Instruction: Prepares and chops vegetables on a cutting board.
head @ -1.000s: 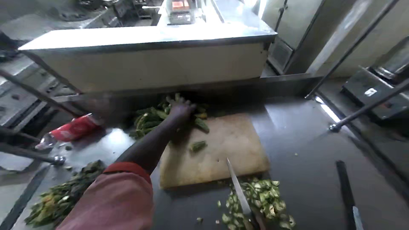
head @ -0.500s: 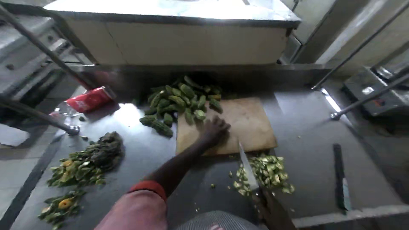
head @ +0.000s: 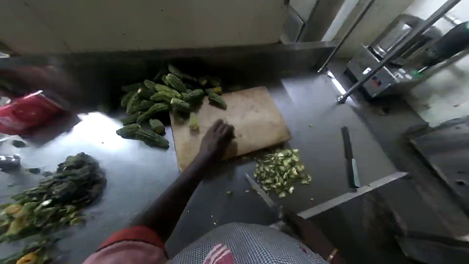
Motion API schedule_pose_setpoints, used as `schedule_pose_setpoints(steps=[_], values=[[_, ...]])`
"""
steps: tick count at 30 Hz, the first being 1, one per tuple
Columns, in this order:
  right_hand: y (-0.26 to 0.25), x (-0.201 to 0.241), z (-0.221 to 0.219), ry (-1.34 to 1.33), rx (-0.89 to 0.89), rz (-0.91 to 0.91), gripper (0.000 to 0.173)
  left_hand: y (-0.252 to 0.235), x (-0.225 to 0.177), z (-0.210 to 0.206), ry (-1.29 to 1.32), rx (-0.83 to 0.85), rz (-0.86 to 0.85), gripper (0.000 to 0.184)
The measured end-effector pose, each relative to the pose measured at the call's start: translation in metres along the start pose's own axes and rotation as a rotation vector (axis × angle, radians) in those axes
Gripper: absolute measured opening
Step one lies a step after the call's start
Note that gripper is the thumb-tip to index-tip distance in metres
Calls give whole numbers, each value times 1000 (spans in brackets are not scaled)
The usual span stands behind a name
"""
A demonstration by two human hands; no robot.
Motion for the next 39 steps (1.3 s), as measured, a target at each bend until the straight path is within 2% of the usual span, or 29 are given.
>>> schedule_pose_setpoints(steps=[2, 3, 7, 9, 12, 15, 18, 22, 26, 30, 33, 37, 39], values=[[-1, -14, 9, 31, -56, -81, 53, 22, 4, -21, 27, 88, 8, 47], [-1, -19, 18, 40, -85, -134, 55, 30, 7, -20, 59, 81, 27, 51], [-1, -37, 36, 106, -230, -242, 59, 44, 18, -3, 88, -49, 93, 43], [5, -25, 38, 149, -266, -211, 58, 39, 22, -4, 72, -27, 120, 43], [5, 18, 23, 126, -215, -60, 55, 32, 29, -8, 75, 11, 136, 47], [-30, 44, 6, 176, -63, 1, 58, 28, 28, -12, 26, 53, 160, 48], [-52, 26, 22, 137, -80, -81, 55, 31, 26, -12, -4, 29, 146, 46], [-44, -22, 63, 119, -138, -231, 58, 35, 28, -8, 15, 13, 150, 44], [-40, -37, 82, 193, -176, -231, 55, 35, 24, -7, 37, 1, 148, 45], [-34, -48, 78, 161, -263, -218, 54, 42, 26, -3, 52, -83, 202, 38], [-29, -59, 78, 94, -320, -238, 57, 41, 24, -3, 36, -97, 175, 38], [-10, -45, 69, 212, -246, -331, 59, 42, 23, -6, 65, -78, 153, 44], [5, -27, 47, 212, -195, -275, 56, 40, 20, -7, 109, -64, 144, 46]])
Point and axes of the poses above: each hand's wrist, its own y-axis away from the middle knuckle, its own z-axis out of the back of the hand, x = y × z, the point moved 7 cm from there along -y, towards the middle knuckle, and after that the axes turned 2 degrees about y, right-handed, at the moved point
